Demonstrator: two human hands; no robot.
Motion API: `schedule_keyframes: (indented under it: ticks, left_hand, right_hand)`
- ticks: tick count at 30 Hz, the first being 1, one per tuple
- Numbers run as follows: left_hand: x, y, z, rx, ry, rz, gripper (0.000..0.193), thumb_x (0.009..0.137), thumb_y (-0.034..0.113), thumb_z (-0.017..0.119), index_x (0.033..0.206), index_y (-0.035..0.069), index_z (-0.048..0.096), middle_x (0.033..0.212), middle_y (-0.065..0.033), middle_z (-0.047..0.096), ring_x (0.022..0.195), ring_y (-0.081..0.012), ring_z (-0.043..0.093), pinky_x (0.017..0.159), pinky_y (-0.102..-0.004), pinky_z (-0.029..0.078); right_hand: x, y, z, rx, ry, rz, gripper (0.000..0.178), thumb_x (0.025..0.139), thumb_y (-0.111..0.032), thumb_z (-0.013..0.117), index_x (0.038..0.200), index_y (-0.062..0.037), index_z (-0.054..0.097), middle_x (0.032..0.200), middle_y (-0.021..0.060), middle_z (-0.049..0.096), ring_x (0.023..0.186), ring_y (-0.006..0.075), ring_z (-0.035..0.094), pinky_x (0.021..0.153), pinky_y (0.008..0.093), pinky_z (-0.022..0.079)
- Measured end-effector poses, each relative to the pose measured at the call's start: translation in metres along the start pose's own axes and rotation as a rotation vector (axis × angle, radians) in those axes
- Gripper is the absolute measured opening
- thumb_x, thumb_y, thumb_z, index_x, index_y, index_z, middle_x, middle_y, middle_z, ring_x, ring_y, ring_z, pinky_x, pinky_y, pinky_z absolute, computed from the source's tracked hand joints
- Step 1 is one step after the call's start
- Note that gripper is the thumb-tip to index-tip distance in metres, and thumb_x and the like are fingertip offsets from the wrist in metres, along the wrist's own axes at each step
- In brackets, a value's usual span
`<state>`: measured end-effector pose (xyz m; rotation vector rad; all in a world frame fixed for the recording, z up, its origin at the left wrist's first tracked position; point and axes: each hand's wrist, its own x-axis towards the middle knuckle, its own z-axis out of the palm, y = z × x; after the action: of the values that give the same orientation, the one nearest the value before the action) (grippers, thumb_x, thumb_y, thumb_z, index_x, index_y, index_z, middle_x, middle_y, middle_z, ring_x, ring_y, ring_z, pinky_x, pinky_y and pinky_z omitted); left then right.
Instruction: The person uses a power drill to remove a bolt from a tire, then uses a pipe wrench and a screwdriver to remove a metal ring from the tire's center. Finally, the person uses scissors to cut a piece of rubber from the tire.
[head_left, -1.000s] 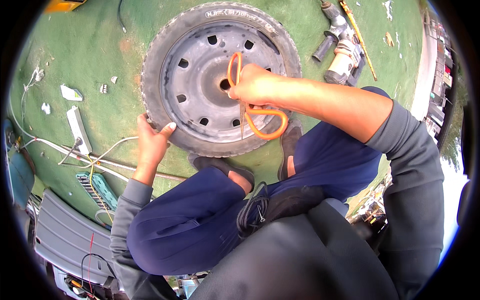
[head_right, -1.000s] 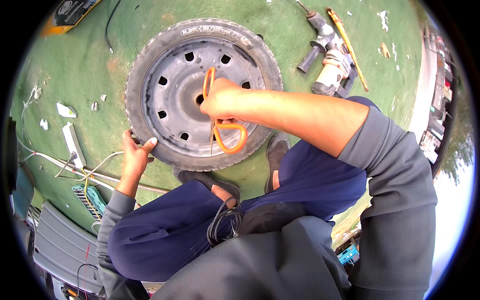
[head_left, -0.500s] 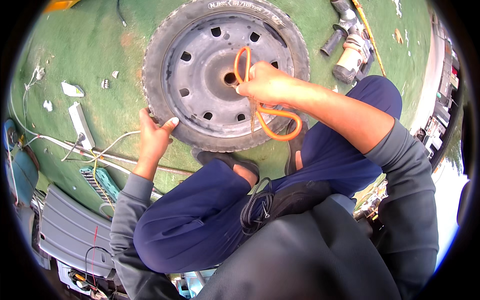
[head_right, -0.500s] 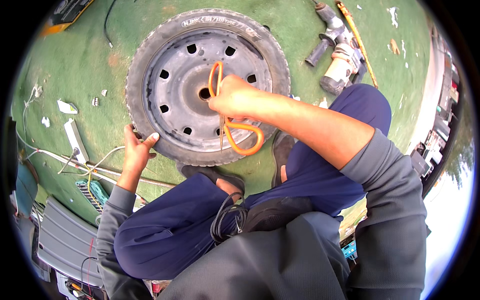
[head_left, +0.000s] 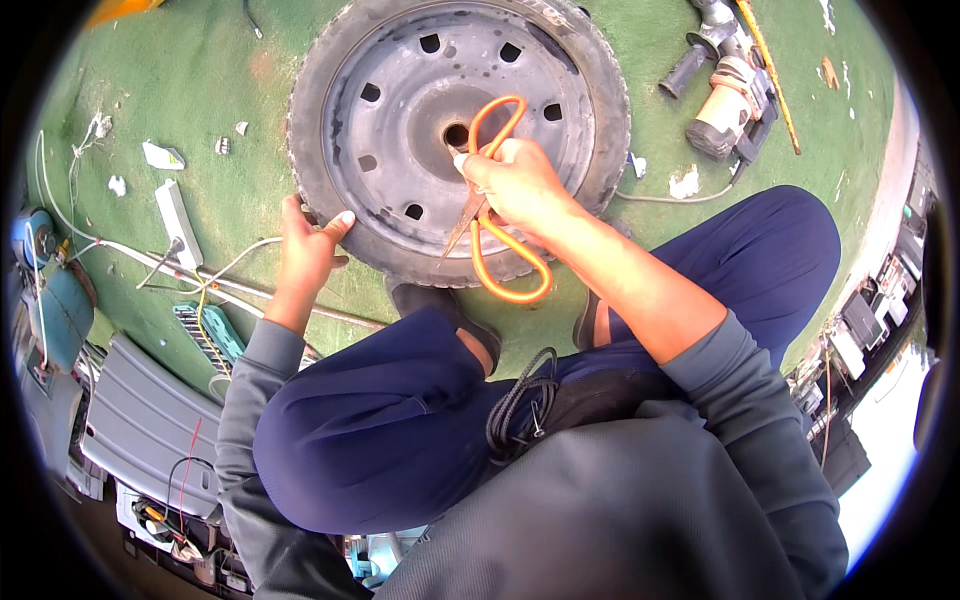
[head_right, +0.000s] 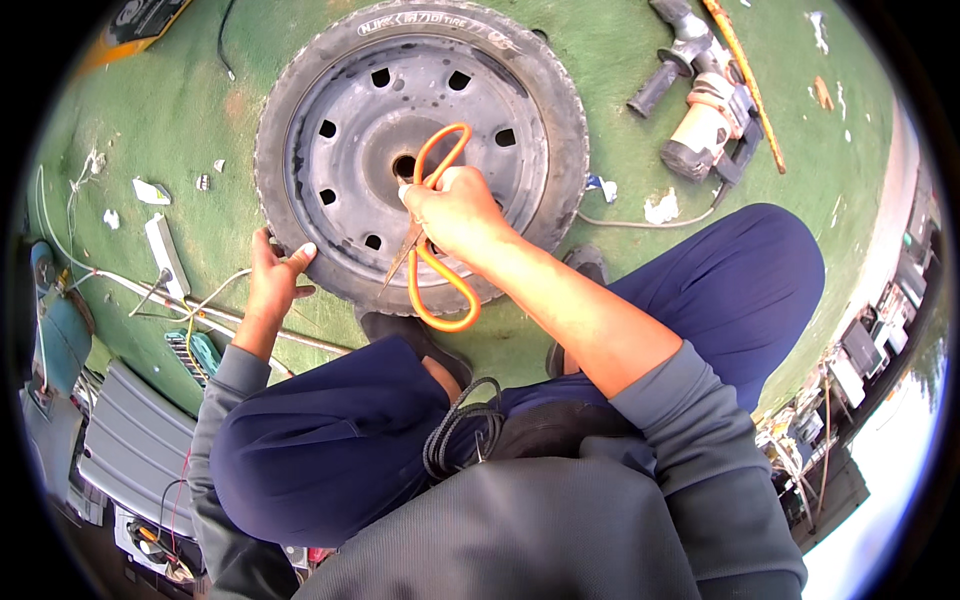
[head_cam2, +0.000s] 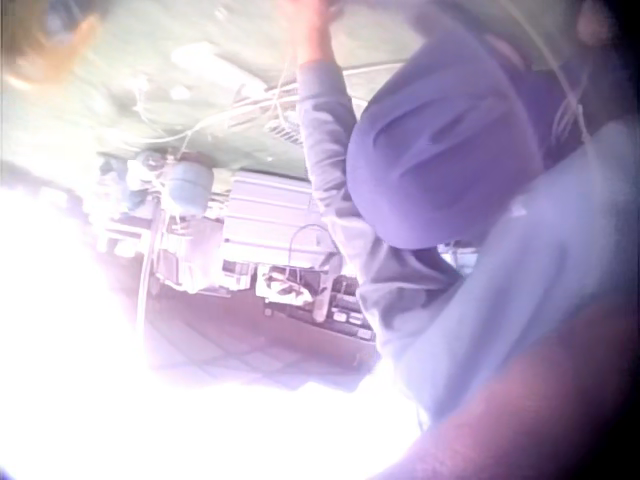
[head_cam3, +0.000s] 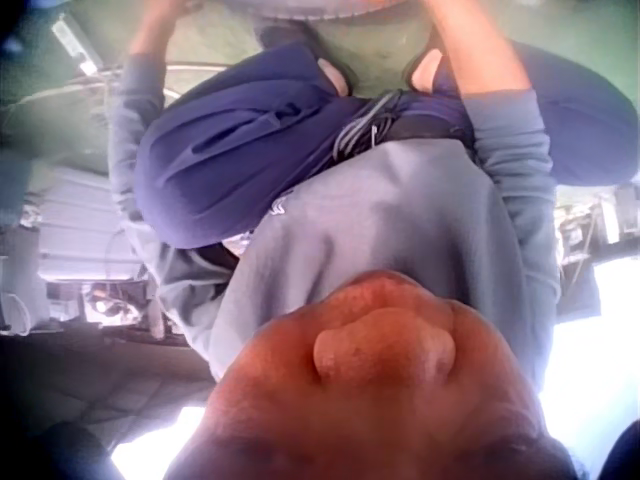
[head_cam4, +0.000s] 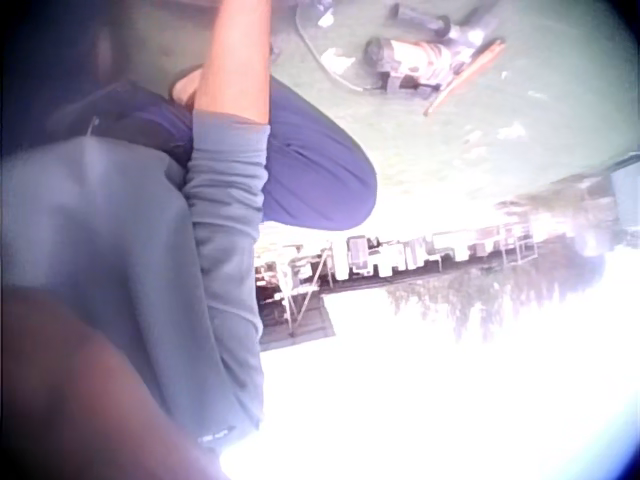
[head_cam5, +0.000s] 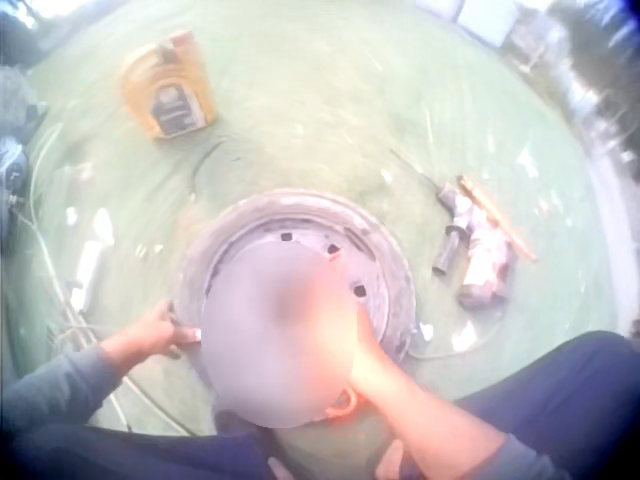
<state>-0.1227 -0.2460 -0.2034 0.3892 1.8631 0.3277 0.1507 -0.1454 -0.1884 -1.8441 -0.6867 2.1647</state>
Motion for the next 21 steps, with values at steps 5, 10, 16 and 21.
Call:
schedule_keyframes:
  ticks: [5, 10, 16, 21]
  left_hand:
    - [0.004, 0.0, -0.005, 0.018, -0.003, -0.044, 0.079, 0.091, 0.018, 0.081, 0.147, 0.003, 0.028, 0.133, -0.0241, 0.052, 0.117, -0.0409, 0.064, 0.078, -0.0625, 0.062]
    - [0.007, 0.011, -0.011, 0.11, -0.049, -0.081, 0.081, 0.088, 0.023, 0.084, 0.147, 0.004, 0.031, 0.131, -0.0216, 0.055, 0.116, -0.0391, 0.064, 0.084, -0.0598, 0.06]
    - [0.016, 0.023, -0.02, 0.254, -0.124, -0.066, 0.106, 0.085, 0.032, 0.086, 0.159, 0.002, 0.015, 0.135, -0.0234, 0.059, 0.112, -0.037, 0.067, 0.093, -0.0571, 0.054]
    - [0.013, 0.007, -0.022, 0.192, -0.128, 0.022, 0.112, 0.084, 0.036, 0.086, 0.162, 0.001, 0.013, 0.135, -0.024, 0.06, 0.114, -0.037, 0.067, 0.096, -0.0574, 0.053]
  right_hand:
    - [0.012, 0.02, -0.006, 0.036, 0.036, -0.169, 0.028, 0.098, -0.024, 0.069, 0.087, 0.0011, 0.067, 0.072, 0.0044, 0.063, 0.06, 0.0143, 0.059, 0.053, 0.0352, 0.047]
    - [-0.014, 0.015, -0.008, -0.329, 0.192, -0.326, 0.029, 0.096, -0.022, 0.07, 0.088, 0.0054, 0.066, 0.071, 0.0168, 0.068, 0.068, 0.0283, 0.07, 0.064, 0.0437, 0.053]
    - [-0.017, 0.019, -0.006, -0.545, 0.315, -0.527, 0.026, 0.092, -0.021, 0.069, 0.089, 0.0055, 0.068, 0.077, 0.0259, 0.07, 0.078, 0.0429, 0.072, 0.073, 0.0503, 0.055]
    - [-0.016, 0.001, -0.007, -0.693, 0.291, -0.404, 0.03, 0.091, -0.023, 0.066, 0.086, 0.0065, 0.071, 0.08, 0.0258, 0.072, 0.081, 0.0396, 0.074, 0.077, 0.0473, 0.058]
